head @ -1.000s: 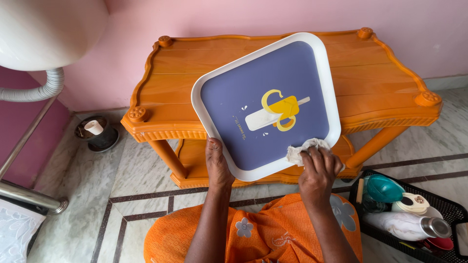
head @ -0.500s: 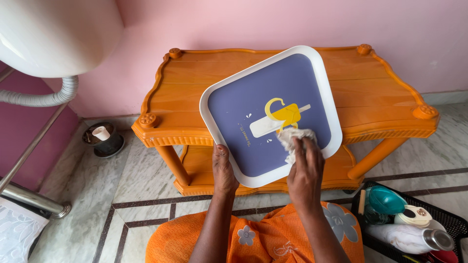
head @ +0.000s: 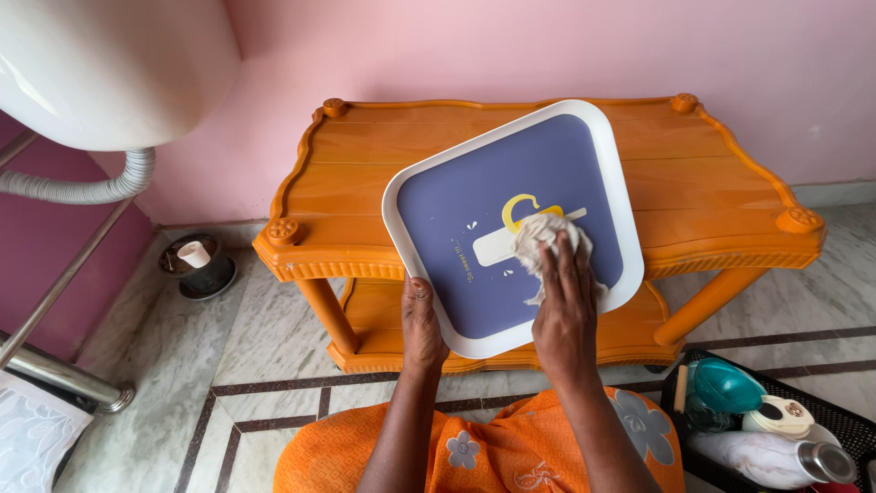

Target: The person clears various items including a water bottle and cups from a small yellow table into a basket, then wipes down both the tray and the table surface with a cloth.

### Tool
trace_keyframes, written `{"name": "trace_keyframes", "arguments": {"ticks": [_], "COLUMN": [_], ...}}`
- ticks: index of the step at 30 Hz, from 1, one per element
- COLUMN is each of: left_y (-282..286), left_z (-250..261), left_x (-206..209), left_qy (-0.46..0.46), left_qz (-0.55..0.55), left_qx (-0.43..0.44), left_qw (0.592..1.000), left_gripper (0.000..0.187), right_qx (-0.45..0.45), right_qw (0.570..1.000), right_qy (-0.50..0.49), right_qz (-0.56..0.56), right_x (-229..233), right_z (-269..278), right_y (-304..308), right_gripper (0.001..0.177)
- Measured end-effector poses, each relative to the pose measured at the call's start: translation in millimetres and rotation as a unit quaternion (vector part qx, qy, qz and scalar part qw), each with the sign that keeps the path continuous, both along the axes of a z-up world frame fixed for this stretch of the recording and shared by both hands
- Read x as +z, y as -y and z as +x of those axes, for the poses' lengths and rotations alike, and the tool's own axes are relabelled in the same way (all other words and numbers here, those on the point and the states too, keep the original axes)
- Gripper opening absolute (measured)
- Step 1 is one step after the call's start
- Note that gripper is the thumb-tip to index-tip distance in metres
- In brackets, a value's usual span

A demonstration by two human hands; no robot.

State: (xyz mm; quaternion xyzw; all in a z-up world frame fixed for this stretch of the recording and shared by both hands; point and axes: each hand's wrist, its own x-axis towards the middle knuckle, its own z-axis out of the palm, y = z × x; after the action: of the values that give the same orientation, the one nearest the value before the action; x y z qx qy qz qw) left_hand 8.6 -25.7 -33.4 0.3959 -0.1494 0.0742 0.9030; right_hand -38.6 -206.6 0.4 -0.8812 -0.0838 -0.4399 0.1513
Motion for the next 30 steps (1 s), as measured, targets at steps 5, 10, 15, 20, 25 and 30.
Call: {"name": "trace_keyframes", "arguments": {"ticks": [5, 10, 15, 20, 25, 30], "left_y": [-1, -3, -3, -7, -11, -17], "left_z": [0, 0, 2, 3, 5, 7], "left_x": [-1, 3, -2, -4, -2, -3], "left_qy": [0.013, 0.011, 0.017, 0.011, 0.006, 0.014], "left_qz": [-0.013, -0.033, -0.022, 0.012, 0.033, 0.058], "left_qx": [-0.008, -0.011, -0.019, -0.020, -0.025, -0.026], "left_qw": [1.000, 0.999, 0.999, 1.000, 0.999, 0.998], "left_gripper": [0.072, 0.073, 0.072, 0.073, 0.079, 0.080], "right_qx": [-0.020, 0.094, 0.061, -0.022, -0.032, -0.006], "right_qw": [1.000, 0.991, 0.993, 0.999, 0.999, 0.999], "right_qy": [0.007, -0.035, -0.003, 0.024, 0.037, 0.046], "right_qz": [-0.020, -0.090, -0.105, -0.012, 0.021, 0.009], "right_x": [16, 2, -18, 11, 65, 91], "right_z": [7, -5, -2, 19, 37, 61], "right_y": [-24, -47, -22, 17, 21, 0], "right_gripper": [0.063, 0.069, 0.066, 0.063, 0.060, 0.060]}}
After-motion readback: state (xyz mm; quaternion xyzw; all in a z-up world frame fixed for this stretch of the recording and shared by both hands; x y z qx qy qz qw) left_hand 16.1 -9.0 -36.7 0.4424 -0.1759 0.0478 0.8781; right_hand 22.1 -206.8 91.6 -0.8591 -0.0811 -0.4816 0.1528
